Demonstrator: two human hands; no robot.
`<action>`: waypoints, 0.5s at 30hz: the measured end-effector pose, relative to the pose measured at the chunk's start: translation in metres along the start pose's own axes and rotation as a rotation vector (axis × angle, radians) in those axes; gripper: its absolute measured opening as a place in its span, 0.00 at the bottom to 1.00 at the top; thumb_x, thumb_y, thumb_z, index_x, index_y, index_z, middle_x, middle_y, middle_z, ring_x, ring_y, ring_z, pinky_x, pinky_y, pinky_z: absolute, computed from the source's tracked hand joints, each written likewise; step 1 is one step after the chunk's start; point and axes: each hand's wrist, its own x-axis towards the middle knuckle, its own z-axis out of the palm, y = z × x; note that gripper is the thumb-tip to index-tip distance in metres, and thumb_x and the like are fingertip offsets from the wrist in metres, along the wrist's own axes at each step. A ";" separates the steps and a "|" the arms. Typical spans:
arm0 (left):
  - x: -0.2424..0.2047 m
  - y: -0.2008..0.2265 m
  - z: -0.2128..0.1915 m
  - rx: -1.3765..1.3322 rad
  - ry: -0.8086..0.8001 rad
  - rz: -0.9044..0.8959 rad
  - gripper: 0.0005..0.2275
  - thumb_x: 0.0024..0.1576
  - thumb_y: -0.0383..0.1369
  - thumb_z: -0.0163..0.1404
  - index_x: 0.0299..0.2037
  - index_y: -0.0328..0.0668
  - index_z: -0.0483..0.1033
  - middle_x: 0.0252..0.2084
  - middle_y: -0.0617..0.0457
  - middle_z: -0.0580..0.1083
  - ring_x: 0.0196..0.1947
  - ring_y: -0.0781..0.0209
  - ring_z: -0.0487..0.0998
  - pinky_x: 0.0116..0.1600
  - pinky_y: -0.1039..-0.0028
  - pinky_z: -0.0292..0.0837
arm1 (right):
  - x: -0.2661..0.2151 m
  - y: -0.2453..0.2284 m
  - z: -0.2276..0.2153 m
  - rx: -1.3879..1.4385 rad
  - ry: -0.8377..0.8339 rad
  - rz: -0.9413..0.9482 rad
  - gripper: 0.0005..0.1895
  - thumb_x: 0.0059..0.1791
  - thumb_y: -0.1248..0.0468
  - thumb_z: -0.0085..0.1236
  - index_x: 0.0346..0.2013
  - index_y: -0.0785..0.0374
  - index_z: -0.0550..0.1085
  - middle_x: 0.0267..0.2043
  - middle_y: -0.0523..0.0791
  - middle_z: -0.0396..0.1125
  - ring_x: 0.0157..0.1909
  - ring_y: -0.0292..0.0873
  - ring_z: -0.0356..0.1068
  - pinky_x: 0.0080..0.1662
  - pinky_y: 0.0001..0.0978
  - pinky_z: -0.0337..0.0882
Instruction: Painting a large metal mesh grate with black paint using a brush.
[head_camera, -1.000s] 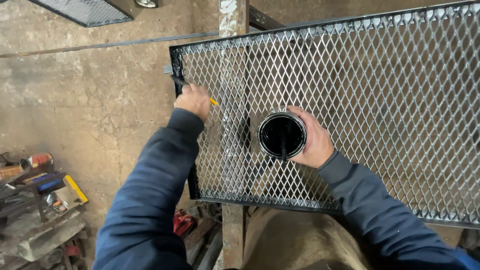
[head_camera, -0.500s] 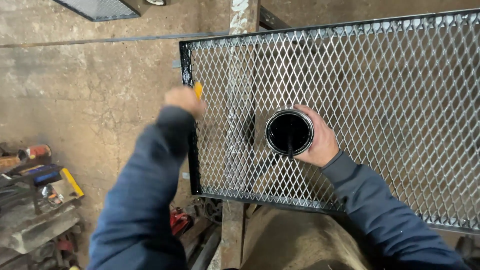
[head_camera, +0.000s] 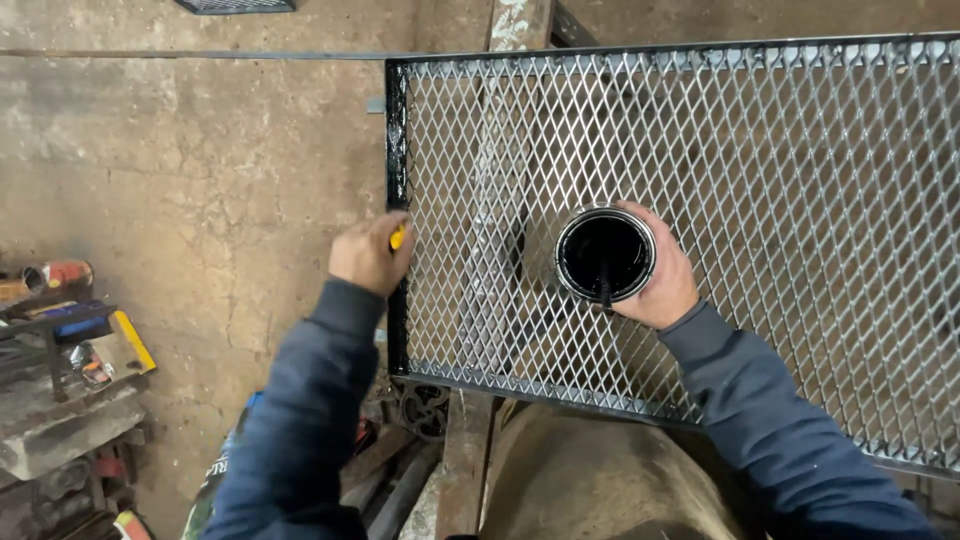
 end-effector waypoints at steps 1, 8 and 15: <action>-0.009 0.013 -0.004 -0.043 0.009 -0.046 0.10 0.59 0.34 0.56 0.47 0.40 0.81 0.41 0.41 0.80 0.39 0.42 0.82 0.45 0.58 0.79 | -0.001 0.000 0.000 0.022 -0.004 0.013 0.52 0.35 0.60 0.75 0.70 0.67 0.59 0.68 0.52 0.64 0.66 0.52 0.70 0.66 0.39 0.70; 0.005 0.009 0.018 -0.193 0.240 -0.143 0.10 0.62 0.32 0.55 0.50 0.38 0.80 0.42 0.40 0.79 0.40 0.39 0.80 0.46 0.57 0.77 | -0.006 0.003 0.009 0.105 -0.030 0.029 0.57 0.32 0.57 0.80 0.70 0.66 0.59 0.67 0.52 0.64 0.67 0.47 0.69 0.67 0.38 0.69; -0.025 0.019 -0.003 -0.246 0.260 -0.228 0.07 0.62 0.31 0.55 0.46 0.38 0.80 0.41 0.41 0.80 0.39 0.41 0.82 0.45 0.60 0.78 | -0.006 0.000 0.010 -0.063 0.007 -0.023 0.62 0.31 0.54 0.82 0.70 0.68 0.55 0.63 0.53 0.66 0.64 0.49 0.70 0.66 0.39 0.70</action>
